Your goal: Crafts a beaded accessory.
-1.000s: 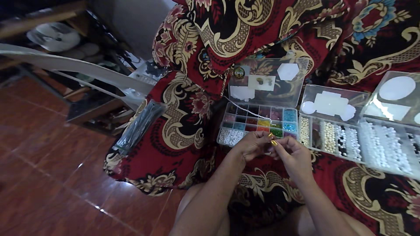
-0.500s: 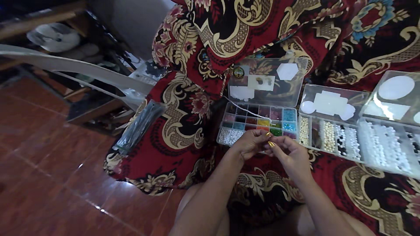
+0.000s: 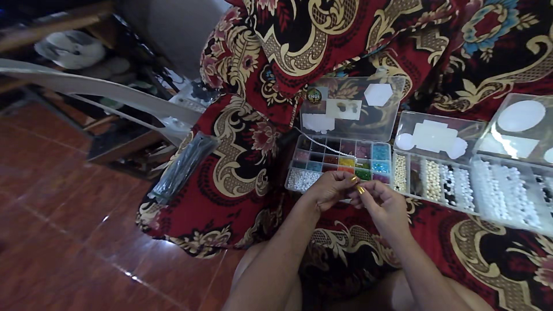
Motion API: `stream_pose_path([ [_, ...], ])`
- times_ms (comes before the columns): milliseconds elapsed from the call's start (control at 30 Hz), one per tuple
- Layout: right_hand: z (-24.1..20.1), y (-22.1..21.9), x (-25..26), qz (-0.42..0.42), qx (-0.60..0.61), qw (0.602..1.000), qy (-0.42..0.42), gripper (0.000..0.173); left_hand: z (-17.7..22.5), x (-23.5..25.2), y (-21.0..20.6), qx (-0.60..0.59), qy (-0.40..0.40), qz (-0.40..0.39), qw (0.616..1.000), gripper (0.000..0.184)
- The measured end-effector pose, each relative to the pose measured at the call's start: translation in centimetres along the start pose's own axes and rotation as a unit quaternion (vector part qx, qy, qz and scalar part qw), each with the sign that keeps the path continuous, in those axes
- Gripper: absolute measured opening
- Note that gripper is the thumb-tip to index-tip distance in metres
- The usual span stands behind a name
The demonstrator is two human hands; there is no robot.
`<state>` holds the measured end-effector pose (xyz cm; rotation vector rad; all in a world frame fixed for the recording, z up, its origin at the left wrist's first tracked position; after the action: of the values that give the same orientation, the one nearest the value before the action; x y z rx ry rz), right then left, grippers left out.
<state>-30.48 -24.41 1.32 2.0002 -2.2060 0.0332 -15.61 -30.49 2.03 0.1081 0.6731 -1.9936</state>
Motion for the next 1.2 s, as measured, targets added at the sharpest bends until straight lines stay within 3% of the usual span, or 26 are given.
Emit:
stream_pose_path([
  [433,0.31,0.01,0.0,0.006,-0.016,1.0,0.014,0.013,0.11,-0.01,-0.28,0.04,-0.025,0.02,0.999,0.017],
  [700,-0.02,0.12,0.23,0.014,0.048,0.997,-0.058,0.013,0.39,-0.19,-0.74,0.065,-0.069,0.058,0.994,0.013],
  [833,-0.2,0.13,0.27,0.018,0.074,0.995,-0.066,0.013,0.65,-0.36,-0.75,0.061,-0.075,0.046,0.994,0.022],
  [1200,0.11,0.14,0.25,0.007,0.093,0.994,-0.055,0.013,0.57,-0.3,-0.57,0.077,-0.106,0.042,0.991,0.006],
])
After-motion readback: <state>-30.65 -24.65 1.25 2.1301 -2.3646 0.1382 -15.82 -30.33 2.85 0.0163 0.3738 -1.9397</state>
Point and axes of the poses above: each hand's wrist, its own x-axis towards the middle knuckle, its own y-axis out of the back of the hand, z = x × y, the point moved 1 cm from there along x, towards the middle knuckle, and after that the axes turned 3 degrees about -y, right-handed, at the moved point
